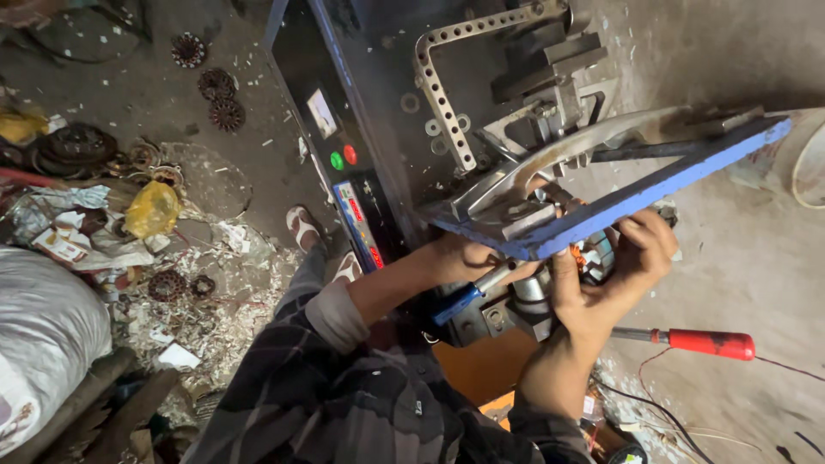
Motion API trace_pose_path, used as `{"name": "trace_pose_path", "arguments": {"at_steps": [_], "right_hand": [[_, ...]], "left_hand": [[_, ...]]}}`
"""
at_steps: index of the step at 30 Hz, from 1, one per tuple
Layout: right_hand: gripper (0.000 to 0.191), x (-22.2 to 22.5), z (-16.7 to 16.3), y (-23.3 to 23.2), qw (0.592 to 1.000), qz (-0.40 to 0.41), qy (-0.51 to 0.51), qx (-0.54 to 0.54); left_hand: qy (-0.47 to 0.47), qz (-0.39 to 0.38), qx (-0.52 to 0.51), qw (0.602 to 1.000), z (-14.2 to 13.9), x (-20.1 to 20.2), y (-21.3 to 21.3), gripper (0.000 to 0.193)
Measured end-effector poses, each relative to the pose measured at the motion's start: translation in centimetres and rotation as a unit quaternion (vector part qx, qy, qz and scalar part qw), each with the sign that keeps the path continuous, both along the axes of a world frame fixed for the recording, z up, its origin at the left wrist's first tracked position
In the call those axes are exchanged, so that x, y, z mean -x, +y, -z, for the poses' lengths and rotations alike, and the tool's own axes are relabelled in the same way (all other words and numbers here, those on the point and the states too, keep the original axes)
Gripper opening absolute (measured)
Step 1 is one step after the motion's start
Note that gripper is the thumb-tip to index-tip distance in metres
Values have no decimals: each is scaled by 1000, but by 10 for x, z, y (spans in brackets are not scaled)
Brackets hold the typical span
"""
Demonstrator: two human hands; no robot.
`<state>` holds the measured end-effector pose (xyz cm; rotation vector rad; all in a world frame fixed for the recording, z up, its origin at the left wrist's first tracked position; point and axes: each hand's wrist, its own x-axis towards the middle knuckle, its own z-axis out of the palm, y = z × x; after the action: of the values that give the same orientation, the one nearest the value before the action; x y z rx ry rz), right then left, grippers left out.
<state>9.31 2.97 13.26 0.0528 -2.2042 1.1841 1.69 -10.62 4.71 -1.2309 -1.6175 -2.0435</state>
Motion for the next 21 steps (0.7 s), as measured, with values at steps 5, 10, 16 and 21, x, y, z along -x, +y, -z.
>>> {"name": "trace_pose_path", "arguments": {"at_steps": [5,10,16,21], "right_hand": [[52,-5,3,7,998,3,-24,-63],[43,-11,6,2,1000,-16,-26,8],[41,-12,-8,-10,997,7,-60,-37],[42,-9,-16,-3,987,-11,-83,-141]], "left_hand": [[3,54,-24,998,6,3,3,44],[9,93,-47,995,12,1,8,41],[-19,134,-56,989,25,-4,13,54],[-88,204,-74,972,35,-4,18,59]]}}
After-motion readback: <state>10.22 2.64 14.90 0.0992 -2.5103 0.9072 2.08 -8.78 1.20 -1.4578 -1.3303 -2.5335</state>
